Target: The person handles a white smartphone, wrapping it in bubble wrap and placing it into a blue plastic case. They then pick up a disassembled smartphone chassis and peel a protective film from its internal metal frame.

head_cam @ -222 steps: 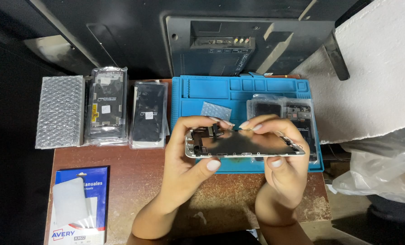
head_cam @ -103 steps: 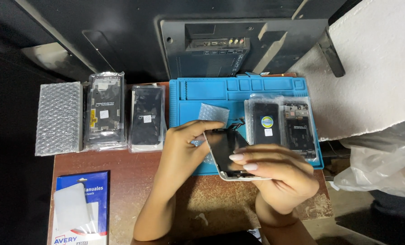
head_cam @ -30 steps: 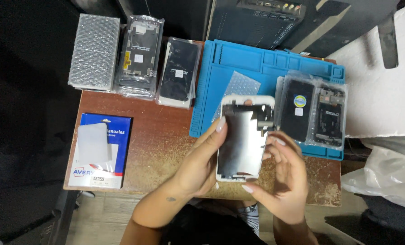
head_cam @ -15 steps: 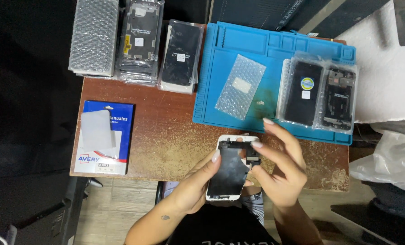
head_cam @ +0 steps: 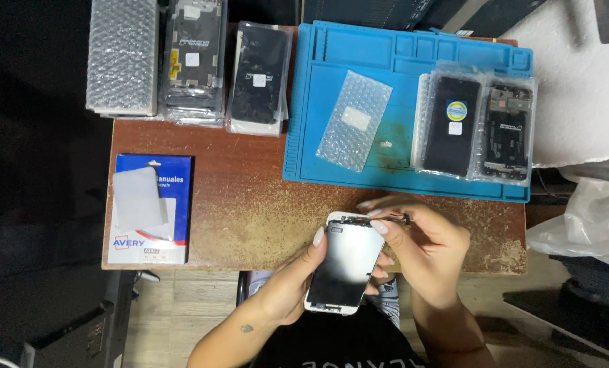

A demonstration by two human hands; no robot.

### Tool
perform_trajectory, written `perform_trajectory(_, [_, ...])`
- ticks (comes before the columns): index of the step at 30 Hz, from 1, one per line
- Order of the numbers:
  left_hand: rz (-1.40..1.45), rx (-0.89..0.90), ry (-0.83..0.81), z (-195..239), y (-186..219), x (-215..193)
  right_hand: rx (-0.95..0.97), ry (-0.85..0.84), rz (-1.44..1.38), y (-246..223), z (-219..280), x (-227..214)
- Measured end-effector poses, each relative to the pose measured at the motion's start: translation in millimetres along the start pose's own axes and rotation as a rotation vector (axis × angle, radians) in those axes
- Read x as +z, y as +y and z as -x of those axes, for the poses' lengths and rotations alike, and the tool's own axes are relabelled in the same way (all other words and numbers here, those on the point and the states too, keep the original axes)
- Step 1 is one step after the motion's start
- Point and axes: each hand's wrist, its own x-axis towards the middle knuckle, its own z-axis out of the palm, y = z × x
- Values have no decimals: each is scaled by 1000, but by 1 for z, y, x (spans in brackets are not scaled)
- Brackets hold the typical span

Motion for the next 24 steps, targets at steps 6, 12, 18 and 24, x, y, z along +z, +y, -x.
perform_trajectory(6, [6,22,-74,4,9,6,-43,-15,1,-1,-3,-1])
perform_trajectory(12, [-67,107,-197,11,31,3,150,245,15,12,11,-3])
perform_trajectory(18, [-259,308,-284,27,68,0,97,305,-246,41,10,-9])
perform_trajectory(24, [-394,514,-2,23,69,-18,95,108,-389,39,12,-16])
